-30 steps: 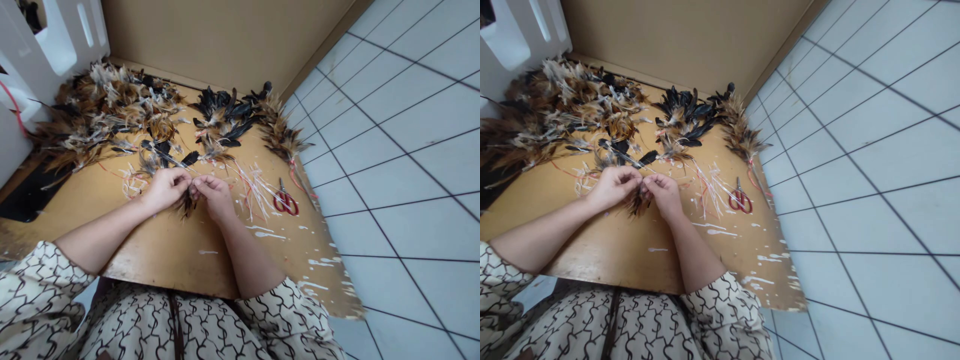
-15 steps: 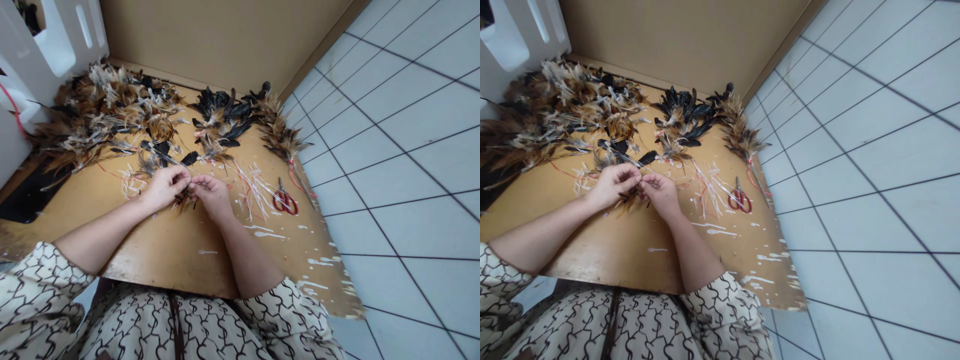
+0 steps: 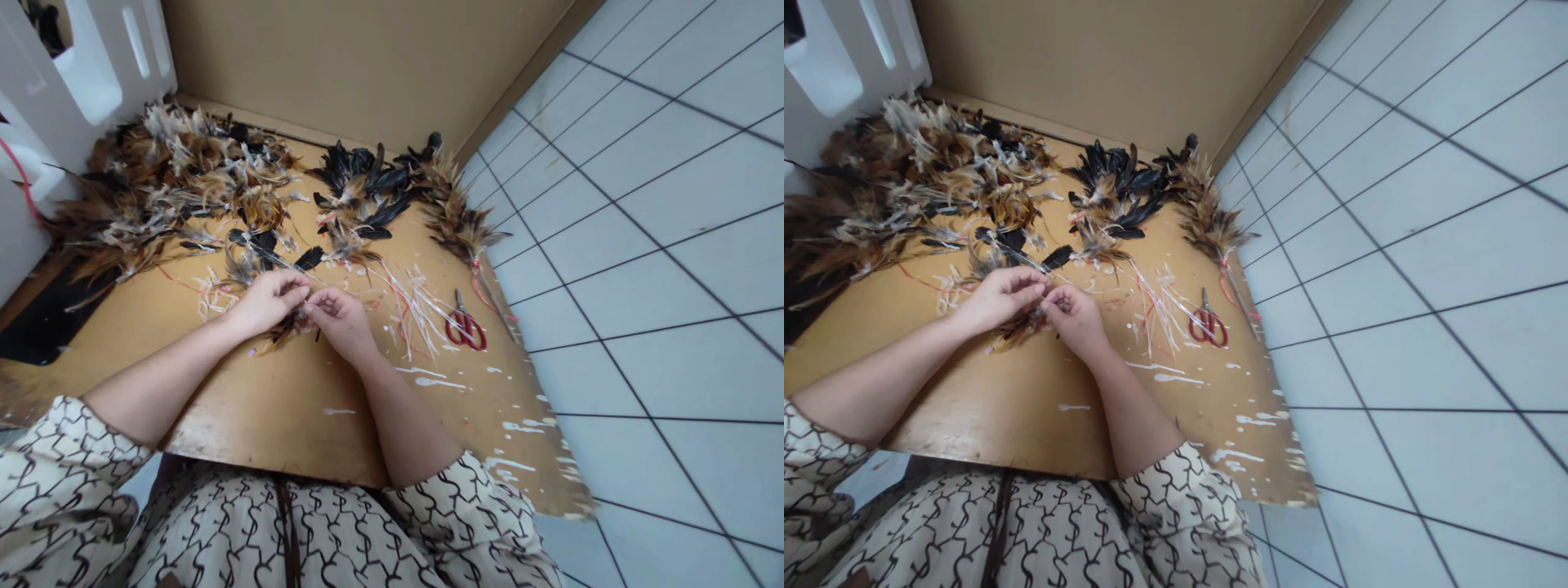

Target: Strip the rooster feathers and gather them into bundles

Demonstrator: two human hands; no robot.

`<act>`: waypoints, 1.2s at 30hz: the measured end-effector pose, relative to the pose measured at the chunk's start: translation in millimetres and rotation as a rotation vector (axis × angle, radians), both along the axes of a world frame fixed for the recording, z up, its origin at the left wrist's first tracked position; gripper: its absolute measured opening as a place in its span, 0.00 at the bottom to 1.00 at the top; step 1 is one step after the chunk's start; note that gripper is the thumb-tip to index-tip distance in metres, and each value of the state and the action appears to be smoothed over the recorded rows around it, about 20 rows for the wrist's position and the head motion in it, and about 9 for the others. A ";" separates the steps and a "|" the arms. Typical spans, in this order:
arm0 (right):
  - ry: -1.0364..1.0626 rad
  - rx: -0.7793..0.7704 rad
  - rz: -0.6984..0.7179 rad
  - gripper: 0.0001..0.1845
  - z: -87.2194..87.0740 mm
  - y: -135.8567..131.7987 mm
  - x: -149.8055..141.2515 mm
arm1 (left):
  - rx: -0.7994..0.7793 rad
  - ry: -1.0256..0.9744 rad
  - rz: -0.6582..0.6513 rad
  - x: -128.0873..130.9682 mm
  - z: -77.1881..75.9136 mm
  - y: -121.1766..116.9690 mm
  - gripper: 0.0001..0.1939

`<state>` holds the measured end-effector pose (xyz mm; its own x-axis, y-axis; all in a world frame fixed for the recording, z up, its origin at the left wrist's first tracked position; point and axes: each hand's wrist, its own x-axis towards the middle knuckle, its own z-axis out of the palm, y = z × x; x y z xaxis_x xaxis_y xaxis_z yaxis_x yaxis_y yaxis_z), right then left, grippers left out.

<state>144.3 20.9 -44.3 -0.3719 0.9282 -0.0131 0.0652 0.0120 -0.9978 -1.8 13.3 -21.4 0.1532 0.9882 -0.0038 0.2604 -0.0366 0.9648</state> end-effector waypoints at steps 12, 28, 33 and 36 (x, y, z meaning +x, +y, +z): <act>-0.004 -0.041 -0.046 0.09 -1.1 1.2 1.5 | -0.052 0.194 0.045 1.2 4.4 -1.6 0.05; 0.178 -0.270 -0.033 0.10 -1.0 6.6 8.0 | -0.137 -0.033 -0.124 -1.3 0.0 -3.0 0.10; 0.156 -0.170 -0.065 0.08 2.2 2.2 3.7 | -0.219 -0.178 0.026 0.5 0.3 -0.4 0.08; 0.111 -0.121 -0.077 0.07 5.1 -0.7 2.1 | -0.331 -0.294 0.059 3.1 -2.1 0.5 0.04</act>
